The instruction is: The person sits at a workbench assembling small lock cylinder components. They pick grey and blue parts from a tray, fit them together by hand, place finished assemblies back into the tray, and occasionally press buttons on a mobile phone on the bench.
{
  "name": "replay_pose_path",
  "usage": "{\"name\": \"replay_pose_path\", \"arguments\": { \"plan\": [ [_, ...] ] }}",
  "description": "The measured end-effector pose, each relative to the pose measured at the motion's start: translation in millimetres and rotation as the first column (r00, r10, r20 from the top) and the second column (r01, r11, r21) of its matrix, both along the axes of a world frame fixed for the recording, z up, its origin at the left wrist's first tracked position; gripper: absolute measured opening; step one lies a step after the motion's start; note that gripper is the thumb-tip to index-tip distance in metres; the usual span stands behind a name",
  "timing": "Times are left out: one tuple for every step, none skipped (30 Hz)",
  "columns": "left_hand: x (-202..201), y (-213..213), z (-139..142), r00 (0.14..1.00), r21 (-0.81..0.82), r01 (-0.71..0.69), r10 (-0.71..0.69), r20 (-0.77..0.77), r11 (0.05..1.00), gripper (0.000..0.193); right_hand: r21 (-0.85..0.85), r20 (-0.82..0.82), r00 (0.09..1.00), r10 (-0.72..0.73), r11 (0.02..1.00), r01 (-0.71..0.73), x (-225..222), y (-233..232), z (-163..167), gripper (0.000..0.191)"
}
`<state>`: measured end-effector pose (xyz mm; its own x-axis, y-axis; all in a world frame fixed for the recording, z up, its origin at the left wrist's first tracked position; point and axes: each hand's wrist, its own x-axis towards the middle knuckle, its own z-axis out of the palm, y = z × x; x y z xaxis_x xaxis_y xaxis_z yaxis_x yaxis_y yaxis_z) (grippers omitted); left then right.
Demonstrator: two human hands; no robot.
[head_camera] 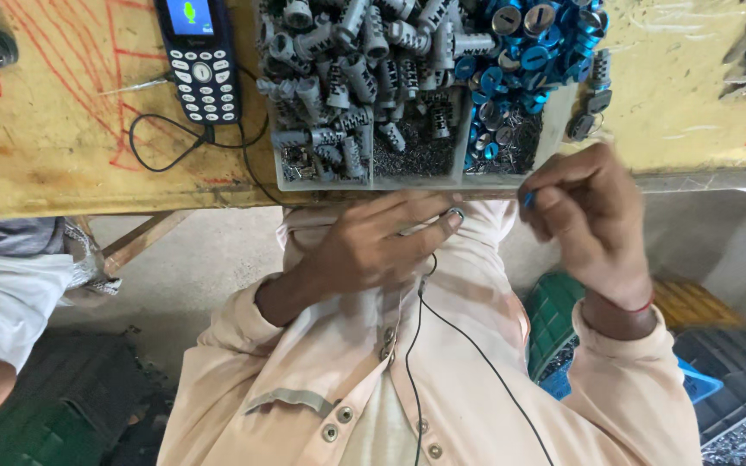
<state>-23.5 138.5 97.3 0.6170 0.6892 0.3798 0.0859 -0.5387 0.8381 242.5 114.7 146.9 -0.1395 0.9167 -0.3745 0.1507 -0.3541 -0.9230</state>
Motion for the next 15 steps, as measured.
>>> {"name": "replay_pose_path", "arguments": {
  "plan": [
    [-0.4, 1.2, 0.2, 0.999, 0.047, 0.008, -0.006, -0.035, 0.999, 0.039, -0.091, -0.119, 0.993, -0.011, 0.996, 0.000, -0.4, -8.1, -3.9, 0.012],
    [-0.5, 2.3, 0.5, 0.998, 0.093, 0.022, -0.015, -0.068, 0.995, 0.039, -0.109, -0.140, 0.990, 0.032, 0.993, -0.048, -1.1, -13.8, -9.4, 0.013],
    [-0.8, 3.6, 0.7, 0.996, 0.134, 0.020, -0.008, -0.084, 0.991, 0.033, -0.123, -0.160, 0.984, 0.074, 0.988, -0.095, -4.4, -18.2, -16.4, 0.013],
    [-1.1, 4.3, 1.2, 0.995, 0.176, 0.017, 0.001, -0.099, 0.984, 0.027, -0.136, -0.181, 0.976, 0.117, 0.980, -0.142, -7.1, -21.5, -21.3, 0.013],
    [-1.7, 4.6, 1.6, 0.993, 0.219, 0.014, 0.011, -0.115, 0.976, 0.022, -0.149, -0.222, 0.972, 0.072, 0.983, -0.107, -10.0, -23.2, -25.2, 0.012],
    [-2.5, 4.6, 2.0, 0.993, 0.242, 0.014, 0.015, -0.117, 0.970, 0.021, -0.162, -0.263, 0.964, 0.031, 0.984, -0.076, -13.3, -23.7, -28.1, 0.012],
    [-3.6, 5.0, 1.9, 0.992, 0.265, 0.013, 0.021, -0.122, 0.964, 0.021, -0.174, -0.305, 0.952, -0.008, 0.983, -0.048, -16.6, -23.3, -30.1, 0.012],
    [-5.4, 4.7, 2.2, 0.992, 0.287, 0.013, 0.025, -0.128, 0.958, 0.020, -0.172, -0.330, 0.944, -0.026, 0.985, -0.033, -20.7, -22.9, -31.9, 0.012],
    [-7.0, 4.5, 2.3, 0.989, 0.315, 0.012, 0.035, -0.145, 0.949, 0.020, -0.169, -0.352, 0.935, -0.046, 0.986, -0.015, -23.2, -22.8, -32.6, 0.012],
    [-7.8, 4.9, 1.9, 0.986, 0.346, 0.010, 0.048, -0.159, 0.938, 0.020, -0.163, -0.371, 0.926, -0.064, 0.987, 0.002, -25.5, -22.7, -33.8, 0.012],
    [-8.4, 5.4, 1.4, 0.983, 0.377, 0.009, 0.060, -0.171, 0.926, 0.019, -0.157, -0.374, 0.926, -0.056, 0.988, -0.004, -26.7, -23.5, -34.6, 0.012],
    [-8.2, 5.5, 1.3, 0.986, 0.383, -0.003, 0.067, -0.155, 0.924, 0.020, -0.152, -0.376, 0.925, -0.050, 0.988, -0.008, -27.2, -24.8, -35.5, 0.013],
    [-7.0, 4.8, 1.8, 0.988, 0.390, -0.012, 0.072, -0.139, 0.921, 0.021, -0.146, -0.379, 0.924, -0.046, 0.989, -0.011, -28.4, -26.7, -36.9, 0.013],
    [-5.0, 4.3, 2.2, 0.990, 0.396, -0.020, 0.074, -0.122, 0.918, 0.021, -0.141, -0.381, 0.925, -0.008, 0.989, -0.049, -28.0, -28.3, -36.9, 0.018],
    [-2.8, 2.8, 3.4, 0.997, 0.267, -0.033, 0.052, -0.063, 0.963, 0.021, -0.139, -0.382, 0.924, 0.026, 0.987, -0.085, -29.6, -29.7, -36.9, 0.024]
  ]
}}
